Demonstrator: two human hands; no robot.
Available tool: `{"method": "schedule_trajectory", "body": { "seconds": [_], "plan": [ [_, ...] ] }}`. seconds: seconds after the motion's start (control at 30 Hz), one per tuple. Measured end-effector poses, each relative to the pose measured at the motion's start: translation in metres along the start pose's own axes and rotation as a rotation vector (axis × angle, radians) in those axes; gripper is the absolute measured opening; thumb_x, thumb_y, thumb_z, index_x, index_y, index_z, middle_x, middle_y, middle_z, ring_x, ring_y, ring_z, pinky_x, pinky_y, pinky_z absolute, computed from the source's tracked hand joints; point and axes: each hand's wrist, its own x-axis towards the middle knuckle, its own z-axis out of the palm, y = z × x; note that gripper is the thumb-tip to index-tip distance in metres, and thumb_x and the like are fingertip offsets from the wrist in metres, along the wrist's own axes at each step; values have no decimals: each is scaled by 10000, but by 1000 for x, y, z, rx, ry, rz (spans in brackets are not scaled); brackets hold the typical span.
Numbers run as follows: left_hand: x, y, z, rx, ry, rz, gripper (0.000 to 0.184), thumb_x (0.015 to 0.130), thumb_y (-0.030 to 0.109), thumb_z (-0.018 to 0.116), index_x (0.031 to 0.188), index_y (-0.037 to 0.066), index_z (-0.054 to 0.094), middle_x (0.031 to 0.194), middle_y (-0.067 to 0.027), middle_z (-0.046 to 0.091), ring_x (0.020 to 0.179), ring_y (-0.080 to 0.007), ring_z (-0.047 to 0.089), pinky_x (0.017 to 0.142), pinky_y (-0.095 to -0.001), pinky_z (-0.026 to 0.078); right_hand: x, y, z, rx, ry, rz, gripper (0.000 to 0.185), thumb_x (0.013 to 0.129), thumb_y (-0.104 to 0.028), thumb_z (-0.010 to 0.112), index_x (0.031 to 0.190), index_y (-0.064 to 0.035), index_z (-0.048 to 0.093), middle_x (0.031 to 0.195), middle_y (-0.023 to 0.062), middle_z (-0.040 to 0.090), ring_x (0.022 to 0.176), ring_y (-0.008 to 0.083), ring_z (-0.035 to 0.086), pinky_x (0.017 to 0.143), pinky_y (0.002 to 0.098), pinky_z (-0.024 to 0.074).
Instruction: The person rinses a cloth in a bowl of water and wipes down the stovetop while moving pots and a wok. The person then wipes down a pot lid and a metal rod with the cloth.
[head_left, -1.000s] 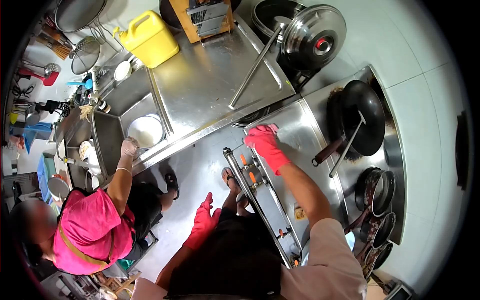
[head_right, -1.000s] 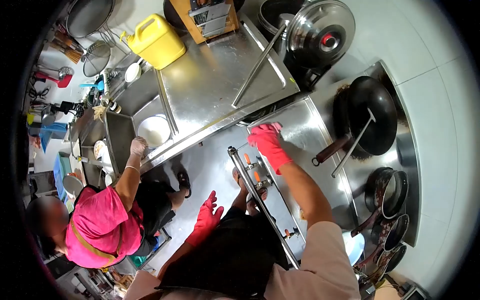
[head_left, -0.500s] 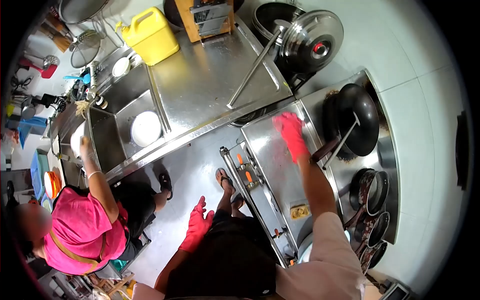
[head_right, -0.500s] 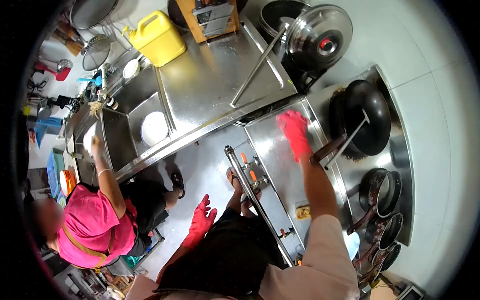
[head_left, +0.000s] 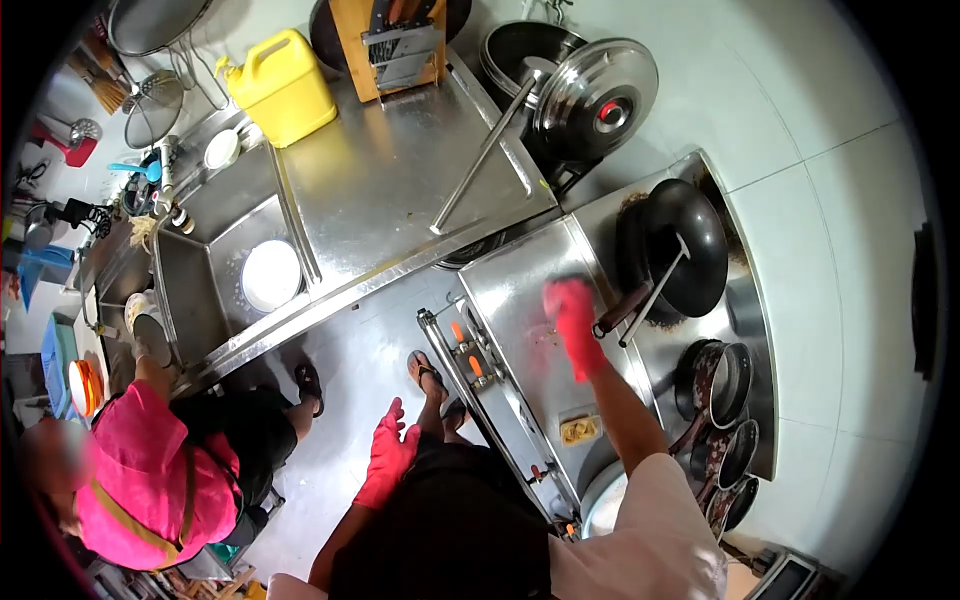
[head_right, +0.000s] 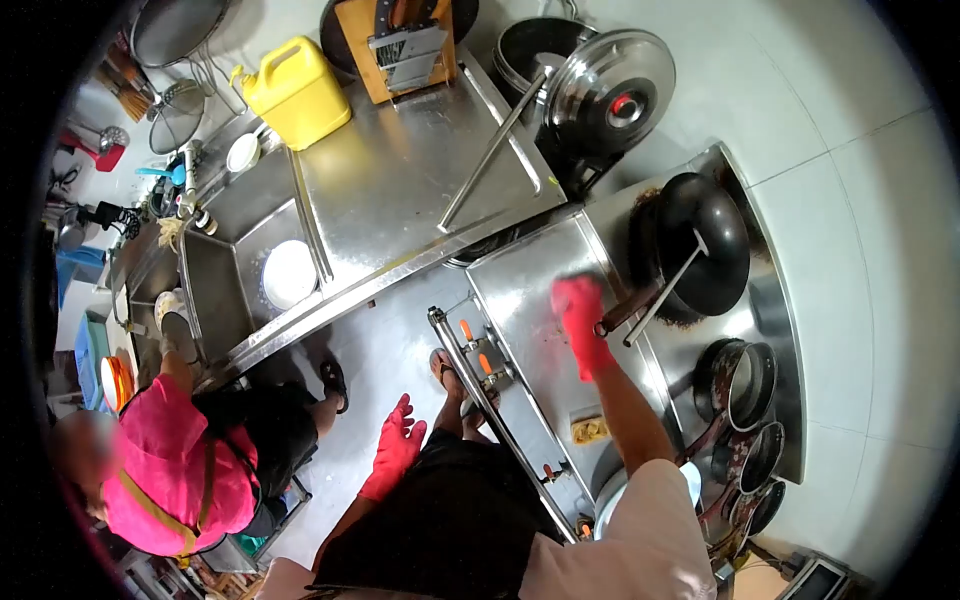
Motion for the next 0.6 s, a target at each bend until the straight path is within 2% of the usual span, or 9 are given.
{"method": "schedule_trajectory", "body": {
  "seconds": [0.1,0.2,0.23,0.33,0.37,0.5,0.53,0.57,0.6],
  "plan": [
    [-2,-7,-2,16,-17,-24,759,899,145,696,1548,44,316,1335,-211,571,1112,-308,612,943,-408,519,41,-43,-1,-393,543,196,146,885,-160,595,906,-65,705,937,139,687,875,320,652,771,442,508],
    [-8,-28,-8,15,12,-31,752,899,151,690,1546,43,322,1327,-209,577,1101,-297,615,932,-406,521,64,38,36,-536,624,451,143,912,-99,563,911,-58,700,912,140,685,875,326,662,764,432,509],
    [-10,-35,-9,19,22,-43,751,900,151,689,1546,43,322,1326,-206,579,1098,-295,616,928,-405,521,75,29,38,-396,595,395,175,945,-147,559,926,-39,695,917,144,691,837,328,667,763,433,508],
    [-13,-39,-15,10,40,-98,741,901,141,690,1542,41,334,1330,-197,581,1089,-283,615,921,-397,521,132,48,75,647,864,426,255,983,-237,530,924,-59,703,925,137,699,824,323,670,766,428,506],
    [-13,-45,-16,11,48,-92,740,900,140,691,1542,41,337,1331,-196,580,1091,-283,614,921,-396,521,133,13,57,81,750,498,281,990,-284,544,902,-66,698,912,139,710,799,317,668,754,425,506],
    [-6,-52,-16,-3,34,-101,751,894,147,699,1546,52,337,1333,-204,581,1090,-290,617,922,-402,524,102,20,80,-248,502,303,207,931,-234,647,856,-43,675,806,101,722,716,257,646,713,395,501],
    [-7,-51,-14,-1,21,-107,755,893,148,700,1547,54,334,1333,-206,582,1090,-292,618,922,-405,524,96,-10,85,697,488,411,145,888,-201,690,850,-60,691,732,57,697,682,205,629,714,370,492],
    [-3,-49,-10,19,-2,-98,758,891,148,701,1548,56,334,1334,-210,582,1087,-297,619,921,-409,526,87,-39,85,531,394,325,111,848,-152,722,796,-57,702,690,41,674,656,176,618,690,341,488],
    [1,-40,-9,43,-23,-89,760,890,148,701,1548,58,333,1334,-213,583,1084,-301,621,920,-414,529,75,-58,81,638,184,351,108,838,-133,723,764,-55,705,685,44,672,644,183,616,678,325,485]
  ]
}}
